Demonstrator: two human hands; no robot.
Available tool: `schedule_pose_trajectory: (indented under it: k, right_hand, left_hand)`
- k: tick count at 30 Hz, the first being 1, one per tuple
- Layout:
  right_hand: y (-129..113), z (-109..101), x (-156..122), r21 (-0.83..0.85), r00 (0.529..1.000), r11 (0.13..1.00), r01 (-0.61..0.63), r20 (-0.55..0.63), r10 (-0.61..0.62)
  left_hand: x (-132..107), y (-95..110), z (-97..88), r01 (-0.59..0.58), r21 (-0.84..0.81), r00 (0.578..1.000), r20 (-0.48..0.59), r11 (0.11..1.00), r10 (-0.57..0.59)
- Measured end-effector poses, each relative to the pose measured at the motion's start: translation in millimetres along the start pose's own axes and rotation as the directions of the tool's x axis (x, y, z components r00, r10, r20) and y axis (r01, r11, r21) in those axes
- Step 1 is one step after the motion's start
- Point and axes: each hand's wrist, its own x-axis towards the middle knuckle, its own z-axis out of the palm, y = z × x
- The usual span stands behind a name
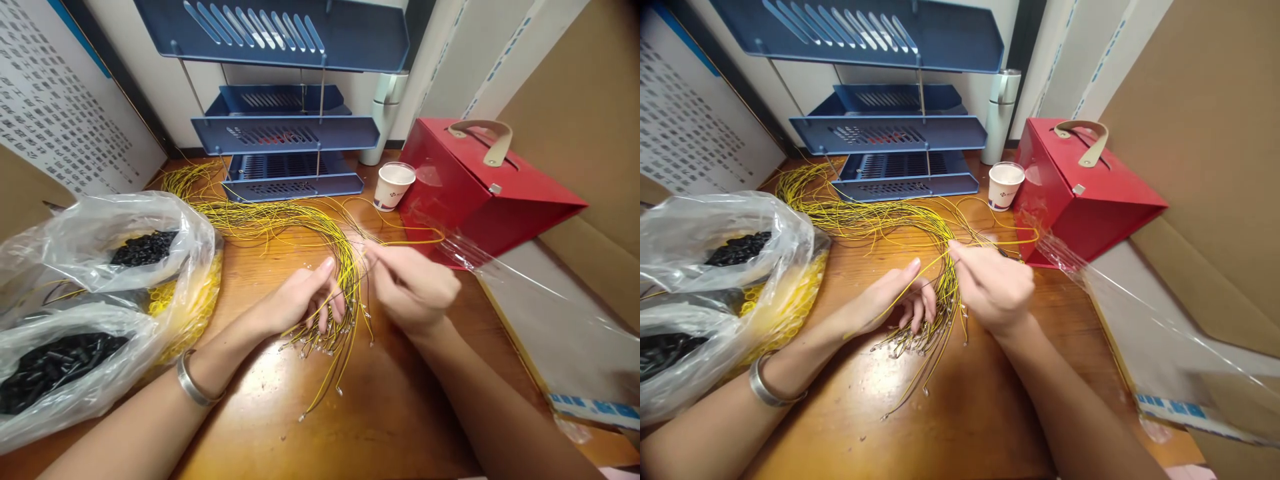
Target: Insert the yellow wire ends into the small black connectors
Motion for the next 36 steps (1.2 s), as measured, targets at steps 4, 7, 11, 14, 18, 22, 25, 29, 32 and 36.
schedule_pose_trajectory:
  k: [4,7,11,14,18,22,25,29,32,36]
  right_hand:
    - [17,-10,6,-0.083,0.984,0.990,-0.117,-0.144,0.104]
    - [22,-7,5,-0.066,0.991,0.994,-0.089,-0.111,0.081]
    - [16,6,-1,-0.026,0.999,0.999,-0.029,0.045,0.030]
    - [10,13,-6,-0.044,0.980,0.999,-0.004,0.196,0.013]
    - [10,15,-7,-0.076,0.958,0.997,-0.012,0.285,0.034]
    - [13,12,-4,-0.062,0.952,0.998,-0.015,0.303,0.034]
    - [16,10,-3,-0.076,0.955,0.997,-0.031,0.293,0.052]
    - [20,8,-3,-0.121,0.958,0.991,-0.061,0.271,0.092]
    - [22,8,-2,-0.237,0.949,0.965,-0.116,0.260,0.178]
    - [18,9,-2,-0.388,0.920,0.904,-0.181,0.258,0.295]
  left_hand:
    - [1,-3,2.4,-0.004,-0.020,0.999,-0.034,1.000,0.003]
    - [1,-5,6.6,-0.095,0.019,0.988,-0.117,0.995,0.097]
    - [1,-7,13.8,-0.227,0.092,0.942,-0.232,0.970,0.243]
    - [2,-6,15.4,-0.284,0.092,0.877,-0.377,0.954,0.297]
    - [2,-4,11.6,-0.283,0.175,0.792,-0.512,0.943,0.333]
    - [2,-1,7.2,-0.255,0.168,0.764,-0.569,0.952,0.305]
    - [2,1,5.7,-0.266,0.103,0.764,-0.584,0.958,0.275]
    - [3,3,5.3,-0.297,0.037,0.754,-0.604,0.954,0.259]
    - [3,3,5.4,-0.327,0.012,0.729,-0.633,0.945,0.260]
    - [3,3,6.2,-0.305,0.054,0.707,-0.656,0.951,0.264]
